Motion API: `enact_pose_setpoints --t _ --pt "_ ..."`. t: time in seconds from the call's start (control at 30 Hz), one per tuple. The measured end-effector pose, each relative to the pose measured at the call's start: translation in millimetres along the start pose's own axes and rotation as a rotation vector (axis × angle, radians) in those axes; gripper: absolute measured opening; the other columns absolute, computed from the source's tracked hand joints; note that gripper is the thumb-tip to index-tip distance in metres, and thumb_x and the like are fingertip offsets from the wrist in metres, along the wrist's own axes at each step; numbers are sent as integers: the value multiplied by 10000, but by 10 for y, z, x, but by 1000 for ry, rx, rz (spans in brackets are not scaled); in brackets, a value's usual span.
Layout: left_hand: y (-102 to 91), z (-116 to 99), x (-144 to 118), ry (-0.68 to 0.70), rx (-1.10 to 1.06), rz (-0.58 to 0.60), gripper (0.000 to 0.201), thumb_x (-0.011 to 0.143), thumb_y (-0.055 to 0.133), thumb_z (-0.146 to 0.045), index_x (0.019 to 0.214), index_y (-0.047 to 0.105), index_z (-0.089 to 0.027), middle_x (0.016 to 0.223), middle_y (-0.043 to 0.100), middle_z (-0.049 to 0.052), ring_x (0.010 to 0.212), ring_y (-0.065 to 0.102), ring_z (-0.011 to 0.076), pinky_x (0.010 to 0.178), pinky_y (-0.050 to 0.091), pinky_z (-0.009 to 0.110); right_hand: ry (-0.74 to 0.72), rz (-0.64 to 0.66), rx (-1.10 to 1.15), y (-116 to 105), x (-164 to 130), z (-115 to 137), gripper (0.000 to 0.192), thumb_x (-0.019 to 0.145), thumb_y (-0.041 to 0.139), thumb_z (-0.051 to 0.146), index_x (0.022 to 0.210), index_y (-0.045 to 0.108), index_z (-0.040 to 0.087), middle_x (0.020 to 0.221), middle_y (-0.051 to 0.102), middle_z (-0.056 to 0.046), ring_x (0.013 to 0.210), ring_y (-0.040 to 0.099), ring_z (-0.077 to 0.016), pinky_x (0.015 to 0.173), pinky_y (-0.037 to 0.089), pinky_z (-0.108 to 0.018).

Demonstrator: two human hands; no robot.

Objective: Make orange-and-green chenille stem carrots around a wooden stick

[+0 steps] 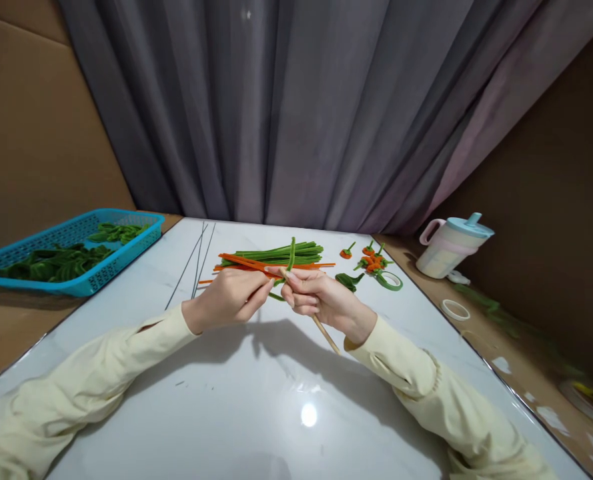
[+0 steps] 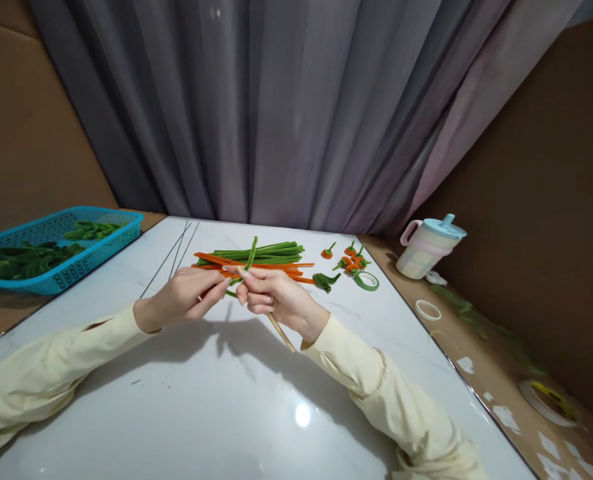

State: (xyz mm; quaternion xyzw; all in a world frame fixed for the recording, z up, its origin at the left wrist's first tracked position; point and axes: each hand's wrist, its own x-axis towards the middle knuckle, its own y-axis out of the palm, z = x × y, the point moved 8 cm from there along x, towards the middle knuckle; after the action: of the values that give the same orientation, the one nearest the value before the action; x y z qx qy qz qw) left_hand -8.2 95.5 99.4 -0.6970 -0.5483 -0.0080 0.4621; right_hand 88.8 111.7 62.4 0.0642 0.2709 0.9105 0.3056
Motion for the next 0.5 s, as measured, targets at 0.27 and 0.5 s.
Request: enact_pose_setpoints --t 0.27,0.5 --pt "279 237 -30 -514 -702 196 268 821 468 -260 580 508 -149 453 484 -10 355 443 83 394 341 193 -62 -7 -107 -4 -16 56 162 837 531 148 932 639 73 581 568 -26 392 176 -17 379 118 -180" --pt "617 207 -241 -916 -1371 502 269 718 474 -150 457 414 -140 344 301 -46 262 268 28 291 262 118 -117 13 -285 97 -84 133 181 792 632 253 797 653 74 548 563 -19 395 192 -20 398 103 -216"
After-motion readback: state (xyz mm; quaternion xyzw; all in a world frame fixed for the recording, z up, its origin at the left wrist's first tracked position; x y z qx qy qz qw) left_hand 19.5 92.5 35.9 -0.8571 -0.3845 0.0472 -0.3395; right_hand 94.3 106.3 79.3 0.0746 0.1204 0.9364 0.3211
